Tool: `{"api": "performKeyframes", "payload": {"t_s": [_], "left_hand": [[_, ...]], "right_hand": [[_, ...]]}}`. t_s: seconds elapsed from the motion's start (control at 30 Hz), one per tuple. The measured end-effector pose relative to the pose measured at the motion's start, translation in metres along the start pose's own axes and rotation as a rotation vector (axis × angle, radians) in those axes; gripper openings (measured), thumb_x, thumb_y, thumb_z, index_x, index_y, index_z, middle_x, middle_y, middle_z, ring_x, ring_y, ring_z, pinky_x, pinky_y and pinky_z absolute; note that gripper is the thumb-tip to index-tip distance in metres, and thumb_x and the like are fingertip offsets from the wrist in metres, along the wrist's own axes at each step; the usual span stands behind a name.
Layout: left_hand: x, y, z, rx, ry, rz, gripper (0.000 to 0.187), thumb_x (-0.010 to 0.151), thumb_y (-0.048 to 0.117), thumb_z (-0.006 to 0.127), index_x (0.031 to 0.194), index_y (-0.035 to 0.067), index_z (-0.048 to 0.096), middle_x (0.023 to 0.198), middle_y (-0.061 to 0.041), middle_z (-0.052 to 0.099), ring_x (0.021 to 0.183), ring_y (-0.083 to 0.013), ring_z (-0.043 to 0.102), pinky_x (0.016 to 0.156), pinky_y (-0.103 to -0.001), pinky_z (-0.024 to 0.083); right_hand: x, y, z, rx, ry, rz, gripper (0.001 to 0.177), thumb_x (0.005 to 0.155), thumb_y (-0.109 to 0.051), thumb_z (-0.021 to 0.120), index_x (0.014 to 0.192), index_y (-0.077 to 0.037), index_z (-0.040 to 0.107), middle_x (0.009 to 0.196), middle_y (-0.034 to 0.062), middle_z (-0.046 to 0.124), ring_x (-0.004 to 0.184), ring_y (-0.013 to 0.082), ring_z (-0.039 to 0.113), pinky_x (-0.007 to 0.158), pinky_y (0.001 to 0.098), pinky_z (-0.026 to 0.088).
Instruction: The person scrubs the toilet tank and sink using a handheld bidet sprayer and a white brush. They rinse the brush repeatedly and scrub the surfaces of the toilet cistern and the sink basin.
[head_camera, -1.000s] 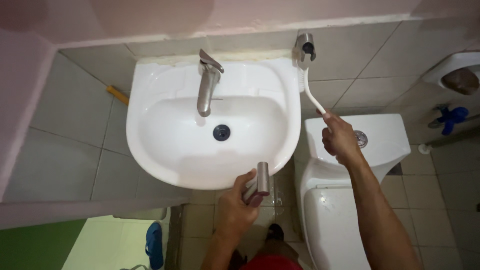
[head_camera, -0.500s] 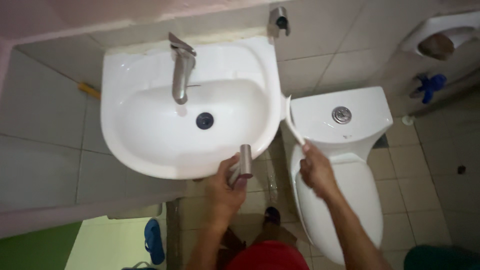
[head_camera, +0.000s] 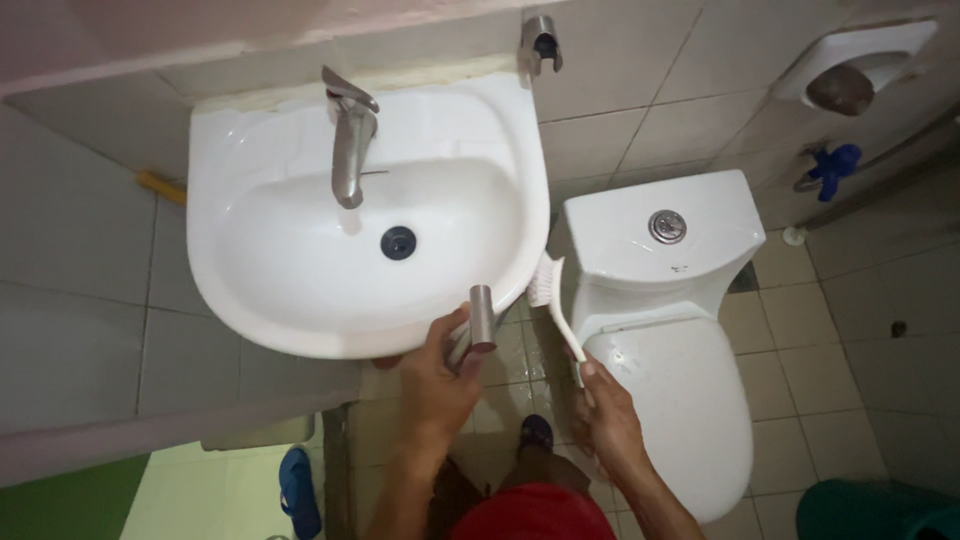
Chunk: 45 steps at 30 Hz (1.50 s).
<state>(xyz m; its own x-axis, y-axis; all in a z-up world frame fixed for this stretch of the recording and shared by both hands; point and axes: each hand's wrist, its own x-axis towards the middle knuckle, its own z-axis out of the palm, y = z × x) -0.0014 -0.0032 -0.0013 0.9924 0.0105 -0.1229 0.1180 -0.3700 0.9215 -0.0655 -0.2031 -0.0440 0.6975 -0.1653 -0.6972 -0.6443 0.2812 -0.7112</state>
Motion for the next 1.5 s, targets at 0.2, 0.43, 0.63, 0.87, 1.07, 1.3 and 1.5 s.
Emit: {"api": "performKeyframes", "payload": {"t_s": [0.2, 0.43, 0.63, 0.87, 1.07, 1.3, 1.5], "left_hand": [[-0.003, 0.000, -0.001, -0.042, -0.001, 0.054, 0.053, 0.086, 0.002, 0.072, 0.138, 0.010, 0.062, 0.111, -0.018, 0.078, 0.097, -0.0209, 0.080, 0.076, -0.029, 0.067], [-0.005, 0.002, -0.002, -0.095, -0.020, 0.015, 0.051, 0.089, 0.004, 0.071, 0.138, 0.009, 0.060, 0.112, -0.020, 0.077, 0.097, -0.0209, 0.079, 0.073, -0.029, 0.067], [-0.002, -0.003, 0.003, -0.054, 0.012, 0.062, 0.051, 0.087, 0.008, 0.074, 0.137, 0.010, 0.061, 0.112, -0.020, 0.077, 0.091, -0.0212, 0.081, 0.069, -0.030, 0.064], [-0.003, -0.003, 0.001, -0.101, 0.049, 0.063, 0.053, 0.084, 0.008, 0.078, 0.135, 0.009, 0.062, 0.107, -0.020, 0.078, 0.092, -0.0210, 0.080, 0.073, -0.029, 0.067], [0.000, -0.007, 0.000, -0.099, 0.004, -0.037, 0.064, 0.075, 0.000, 0.072, 0.137, 0.010, 0.062, 0.093, -0.017, 0.081, 0.074, -0.0167, 0.076, 0.062, -0.027, 0.058], [0.000, -0.009, 0.001, -0.107, -0.002, 0.013, 0.059, 0.081, 0.006, 0.078, 0.137, 0.014, 0.062, 0.093, -0.014, 0.079, 0.074, -0.0114, 0.078, 0.059, -0.026, 0.062], [0.002, -0.017, 0.002, -0.056, -0.026, 0.027, 0.056, 0.084, 0.008, 0.080, 0.137, 0.015, 0.062, 0.102, -0.013, 0.077, 0.085, -0.0124, 0.079, 0.069, -0.026, 0.063]], "right_hand": [[0.032, -0.022, -0.006, 0.059, -0.025, -0.153, 0.053, 0.103, -0.042, 0.041, 0.145, -0.013, 0.055, 0.052, -0.0077, 0.032, 0.037, 0.0083, 0.026, 0.032, 0.0273, 0.022], [0.091, -0.097, -0.017, -0.402, 0.050, -0.308, 0.051, 0.107, -0.039, 0.037, 0.144, -0.011, 0.056, 0.052, -0.0059, 0.038, 0.038, 0.0089, 0.029, 0.033, 0.0283, 0.026], [0.109, -0.138, -0.012, -0.183, -0.072, -0.328, 0.047, 0.106, -0.033, 0.044, 0.142, -0.007, 0.058, 0.051, -0.0071, 0.031, 0.038, 0.0079, 0.023, 0.034, 0.0282, 0.019], [0.087, -0.109, -0.001, -0.268, 0.053, -0.333, 0.047, 0.106, -0.033, 0.041, 0.141, -0.007, 0.058, 0.050, -0.0049, 0.036, 0.037, 0.0095, 0.028, 0.033, 0.0290, 0.024], [0.062, -0.063, -0.009, -0.190, 0.085, -0.285, 0.047, 0.106, -0.031, 0.041, 0.143, -0.005, 0.055, 0.050, -0.0036, 0.037, 0.037, 0.0095, 0.030, 0.032, 0.0284, 0.025], [0.031, -0.018, -0.023, -0.038, 0.034, -0.291, 0.051, 0.103, -0.028, 0.047, 0.147, -0.003, 0.054, 0.055, -0.0052, 0.034, 0.044, 0.0075, 0.028, 0.038, 0.0269, 0.025], [0.009, -0.010, -0.041, -0.251, 0.126, -0.502, 0.047, 0.103, -0.030, 0.052, 0.143, -0.006, 0.062, 0.063, -0.0041, 0.049, 0.055, 0.0083, 0.042, 0.050, 0.0258, 0.037]]}}
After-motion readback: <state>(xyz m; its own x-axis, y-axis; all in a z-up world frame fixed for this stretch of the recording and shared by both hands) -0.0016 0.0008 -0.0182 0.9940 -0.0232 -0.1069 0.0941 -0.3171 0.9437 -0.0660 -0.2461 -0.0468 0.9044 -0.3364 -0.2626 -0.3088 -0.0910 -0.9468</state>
